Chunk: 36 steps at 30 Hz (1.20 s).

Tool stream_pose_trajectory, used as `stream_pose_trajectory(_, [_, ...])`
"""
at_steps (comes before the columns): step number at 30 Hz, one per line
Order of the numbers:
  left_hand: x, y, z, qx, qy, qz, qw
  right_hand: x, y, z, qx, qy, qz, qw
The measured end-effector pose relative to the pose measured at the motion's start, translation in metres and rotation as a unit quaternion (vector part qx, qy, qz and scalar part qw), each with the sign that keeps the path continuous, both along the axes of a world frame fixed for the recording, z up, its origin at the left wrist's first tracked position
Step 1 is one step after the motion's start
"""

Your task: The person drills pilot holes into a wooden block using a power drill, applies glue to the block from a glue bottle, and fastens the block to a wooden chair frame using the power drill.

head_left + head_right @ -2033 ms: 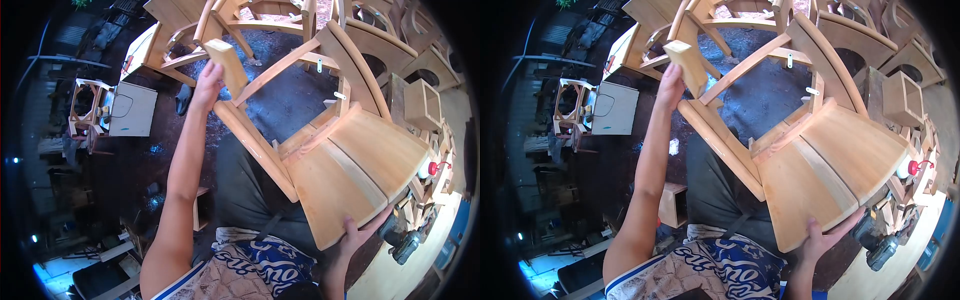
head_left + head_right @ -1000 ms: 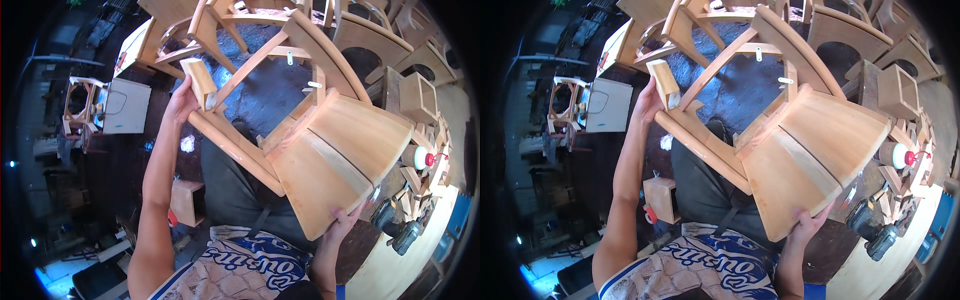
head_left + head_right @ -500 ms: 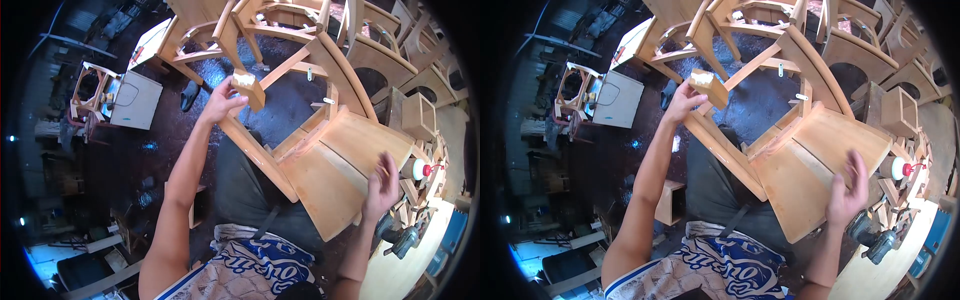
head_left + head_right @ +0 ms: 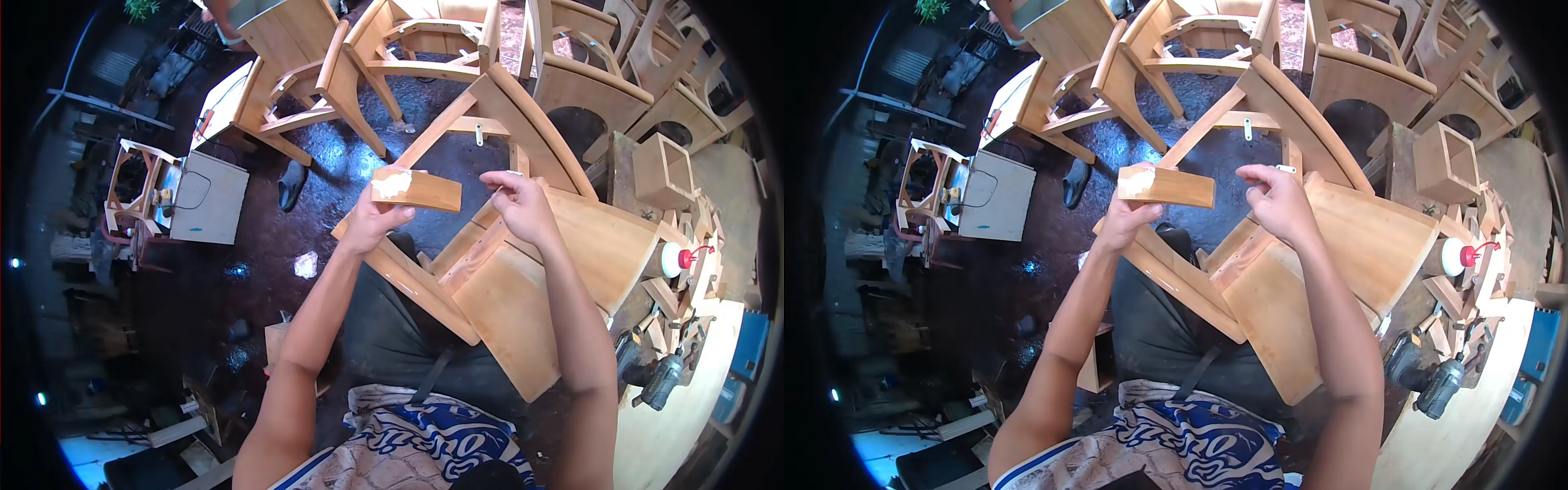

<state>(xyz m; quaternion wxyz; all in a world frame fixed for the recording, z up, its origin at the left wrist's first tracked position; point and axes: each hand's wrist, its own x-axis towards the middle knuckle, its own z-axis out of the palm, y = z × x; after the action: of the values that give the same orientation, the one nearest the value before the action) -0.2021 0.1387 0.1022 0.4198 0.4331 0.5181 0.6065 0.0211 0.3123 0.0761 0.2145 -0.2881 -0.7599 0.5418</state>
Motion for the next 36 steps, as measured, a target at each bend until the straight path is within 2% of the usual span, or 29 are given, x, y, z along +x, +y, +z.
stream_pose_trajectory(2, [-0.005, 0.001, -0.017, -0.040, -0.188, -0.009, 0.981, 0.002, 0.008, 0.004, -0.002, 0.043, -0.040, 0.998])
stream_pose_trajectory(3, [-0.007, 0.001, -0.026, -0.043, -0.187, -0.014, 0.981, 0.003, 0.010, 0.008, -0.004, 0.045, -0.046, 0.998])
stream_pose_trajectory(5, [0.000, 0.005, -0.022, -0.010, -0.410, -0.066, 0.909, 0.000, 0.013, 0.020, -0.054, 0.111, -0.048, 0.991])
stream_pose_trajectory(10, [-0.001, 0.015, -0.032, 0.004, -0.448, -0.086, 0.890, 0.005, 0.012, 0.019, -0.099, 0.152, -0.037, 0.983])
stream_pose_trajectory(13, [0.001, 0.017, -0.027, 0.007, -0.419, -0.093, 0.903, 0.011, 0.015, 0.020, -0.129, 0.138, -0.018, 0.982])
stream_pose_trajectory(15, [0.001, 0.021, -0.018, -0.032, -0.255, -0.067, 0.964, 0.015, 0.017, 0.021, -0.130, 0.135, 0.030, 0.982])
stream_pose_trajectory(16, [0.004, 0.026, -0.010, -0.032, -0.255, -0.066, 0.964, 0.015, 0.015, 0.023, -0.131, 0.134, 0.030, 0.982])
stream_pose_trajectory(18, [0.014, 0.039, 0.008, -0.074, -0.084, -0.028, 0.993, 0.015, 0.009, 0.028, -0.161, 0.139, 0.030, 0.977])
stream_pose_trajectory(19, [0.017, 0.043, 0.009, -0.073, -0.085, -0.027, 0.993, 0.015, 0.007, 0.028, -0.160, 0.138, 0.031, 0.977])
stream_pose_trajectory(21, [0.025, 0.051, 0.007, -0.143, -0.028, 0.049, 0.988, 0.012, 0.003, 0.025, -0.105, 0.125, 0.017, 0.986])
stream_pose_trajectory(23, [0.034, 0.058, -0.001, -0.100, -0.024, 0.068, 0.992, 0.007, 0.001, 0.018, -0.109, 0.101, 0.003, 0.989])
stream_pose_trajectory(26, [0.040, 0.063, -0.011, -0.118, 0.108, 0.113, 0.981, 0.003, -0.001, 0.014, -0.114, 0.056, -0.028, 0.992])
stream_pose_trajectory(28, [0.044, 0.068, -0.016, -0.106, 0.121, 0.138, 0.977, 0.000, -0.003, 0.011, -0.111, 0.034, -0.038, 0.993])
stream_pose_trajectory(30, [0.047, 0.072, -0.018, -0.097, 0.135, 0.161, 0.973, -0.002, -0.009, 0.004, 0.004, -0.032, -0.056, 0.998])
stream_pose_trajectory(32, [0.051, 0.075, -0.017, -0.128, 0.202, 0.181, 0.954, -0.003, -0.017, 0.024, 0.018, -0.058, -0.068, 0.996])
stream_pose_trajectory(34, [0.051, 0.074, -0.013, -0.126, 0.176, 0.170, 0.961, -0.003, -0.017, 0.026, 0.030, -0.084, -0.082, 0.993])
stream_pose_trajectory(35, [0.052, 0.073, -0.009, -0.124, 0.151, 0.159, 0.968, -0.002, -0.012, 0.016, -0.063, -0.011, -0.080, 0.995])
stream_pose_trajectory(36, [0.049, 0.069, -0.004, -0.101, 0.191, 0.177, 0.960, 0.001, -0.004, 0.008, -0.155, 0.063, -0.078, 0.983])
